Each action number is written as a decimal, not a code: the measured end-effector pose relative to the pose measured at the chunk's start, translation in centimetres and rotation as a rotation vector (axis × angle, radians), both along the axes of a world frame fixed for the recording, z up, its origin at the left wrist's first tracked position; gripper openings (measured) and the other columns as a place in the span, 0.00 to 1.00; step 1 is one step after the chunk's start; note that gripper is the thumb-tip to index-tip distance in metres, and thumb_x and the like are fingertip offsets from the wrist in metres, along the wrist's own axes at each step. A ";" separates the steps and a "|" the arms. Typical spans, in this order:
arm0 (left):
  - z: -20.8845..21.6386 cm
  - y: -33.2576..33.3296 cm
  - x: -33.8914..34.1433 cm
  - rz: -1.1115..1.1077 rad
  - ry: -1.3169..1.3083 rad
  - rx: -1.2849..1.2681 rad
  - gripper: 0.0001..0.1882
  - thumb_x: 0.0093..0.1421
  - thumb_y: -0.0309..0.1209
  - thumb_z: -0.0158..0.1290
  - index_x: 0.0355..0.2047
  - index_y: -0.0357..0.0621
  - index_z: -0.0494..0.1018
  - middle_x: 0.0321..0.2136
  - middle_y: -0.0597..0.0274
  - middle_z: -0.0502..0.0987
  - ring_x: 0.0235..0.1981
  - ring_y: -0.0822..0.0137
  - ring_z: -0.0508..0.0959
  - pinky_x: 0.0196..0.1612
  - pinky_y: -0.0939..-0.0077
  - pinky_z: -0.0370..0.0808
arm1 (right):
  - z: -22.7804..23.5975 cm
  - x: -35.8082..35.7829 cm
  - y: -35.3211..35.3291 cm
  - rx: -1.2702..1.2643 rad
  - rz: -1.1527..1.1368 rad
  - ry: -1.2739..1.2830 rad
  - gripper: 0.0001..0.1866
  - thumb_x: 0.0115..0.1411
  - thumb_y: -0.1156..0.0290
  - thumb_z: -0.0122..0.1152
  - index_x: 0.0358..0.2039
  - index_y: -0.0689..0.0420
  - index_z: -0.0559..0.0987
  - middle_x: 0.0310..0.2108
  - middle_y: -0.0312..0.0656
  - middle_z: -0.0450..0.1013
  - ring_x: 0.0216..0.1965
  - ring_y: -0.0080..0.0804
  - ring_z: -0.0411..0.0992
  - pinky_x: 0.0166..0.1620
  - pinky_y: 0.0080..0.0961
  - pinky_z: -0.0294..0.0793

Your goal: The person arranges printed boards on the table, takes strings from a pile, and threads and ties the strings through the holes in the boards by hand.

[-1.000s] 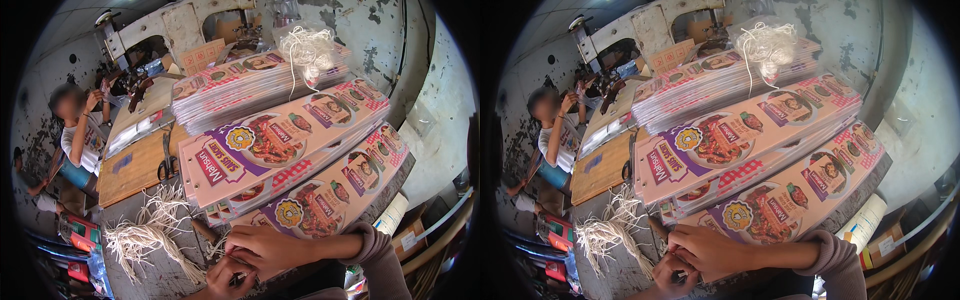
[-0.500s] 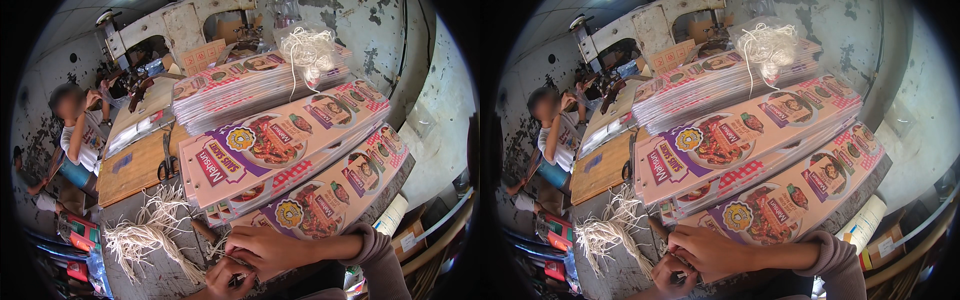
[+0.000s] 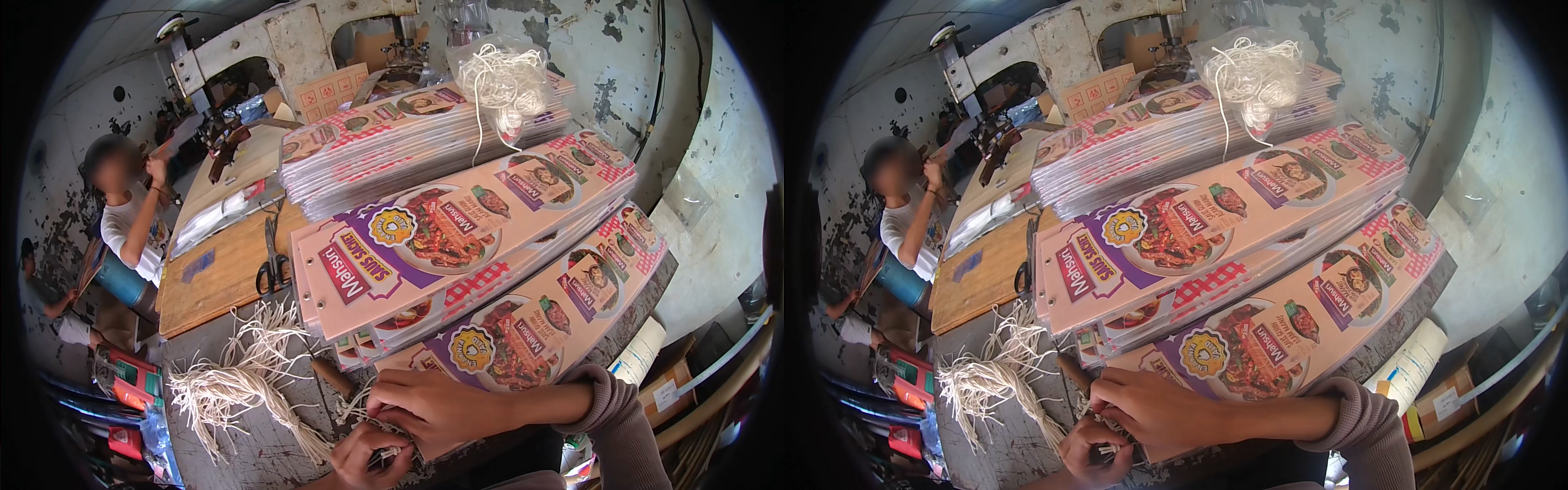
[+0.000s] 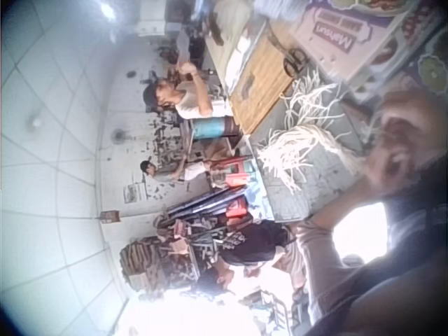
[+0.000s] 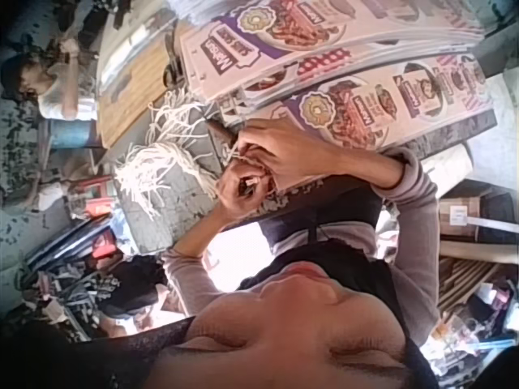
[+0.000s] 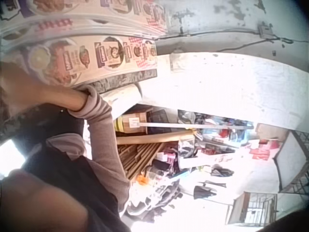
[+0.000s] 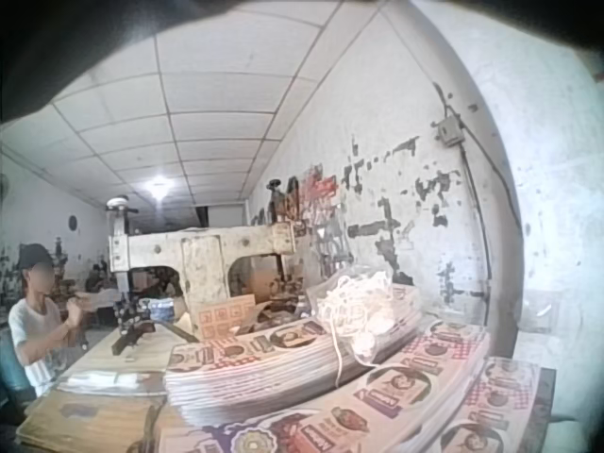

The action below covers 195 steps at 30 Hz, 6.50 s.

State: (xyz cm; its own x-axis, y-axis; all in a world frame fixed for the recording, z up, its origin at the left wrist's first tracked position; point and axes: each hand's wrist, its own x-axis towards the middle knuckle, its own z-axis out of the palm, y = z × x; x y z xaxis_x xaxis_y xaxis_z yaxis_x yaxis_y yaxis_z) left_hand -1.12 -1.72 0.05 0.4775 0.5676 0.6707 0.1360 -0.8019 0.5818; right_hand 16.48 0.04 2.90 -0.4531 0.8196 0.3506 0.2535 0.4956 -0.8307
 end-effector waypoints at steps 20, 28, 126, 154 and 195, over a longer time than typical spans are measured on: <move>0.5 0.0 -0.1 -0.019 0.026 -0.056 0.09 0.47 0.17 0.58 0.30 0.37 0.72 0.24 0.56 0.72 0.23 0.65 0.74 0.24 0.77 0.70 | 0.0 0.0 0.0 0.013 -0.006 0.023 0.06 0.54 0.74 0.56 0.30 0.60 0.69 0.29 0.44 0.67 0.30 0.45 0.69 0.32 0.36 0.66; 0.5 0.3 -0.8 -0.074 0.033 -0.055 0.06 0.51 0.22 0.58 0.29 0.36 0.73 0.23 0.56 0.72 0.22 0.65 0.73 0.23 0.76 0.69 | 0.0 0.0 0.0 0.009 -0.002 0.023 0.06 0.54 0.76 0.56 0.30 0.61 0.69 0.30 0.45 0.67 0.30 0.46 0.69 0.32 0.37 0.66; 2.2 2.8 -1.9 -0.311 0.220 -1.128 0.14 0.63 0.32 0.48 0.41 0.31 0.72 0.23 0.67 0.72 0.23 0.83 0.65 0.24 0.83 0.63 | 1.2 5.5 -7.6 0.351 -0.481 -0.661 0.26 0.41 0.79 0.57 0.46 0.52 0.75 0.51 0.45 0.66 0.49 0.42 0.65 0.52 0.40 0.63; 2.1 3.2 -2.7 -0.342 0.016 -1.340 0.13 0.58 0.27 0.50 0.38 0.28 0.73 0.29 0.58 0.77 0.32 0.75 0.73 0.36 0.79 0.69 | 1.2 5.6 -7.6 0.347 -0.467 -0.611 0.26 0.40 0.80 0.58 0.45 0.54 0.76 0.50 0.44 0.67 0.49 0.42 0.65 0.52 0.41 0.64; 3.4 3.6 -3.0 -0.391 0.102 -1.368 0.16 0.59 0.25 0.46 0.47 0.30 0.68 0.35 0.55 0.76 0.38 0.71 0.74 0.43 0.76 0.70 | 0.7 5.6 -7.7 0.340 -0.512 -0.598 0.26 0.41 0.81 0.58 0.45 0.51 0.77 0.49 0.42 0.68 0.49 0.39 0.66 0.53 0.40 0.66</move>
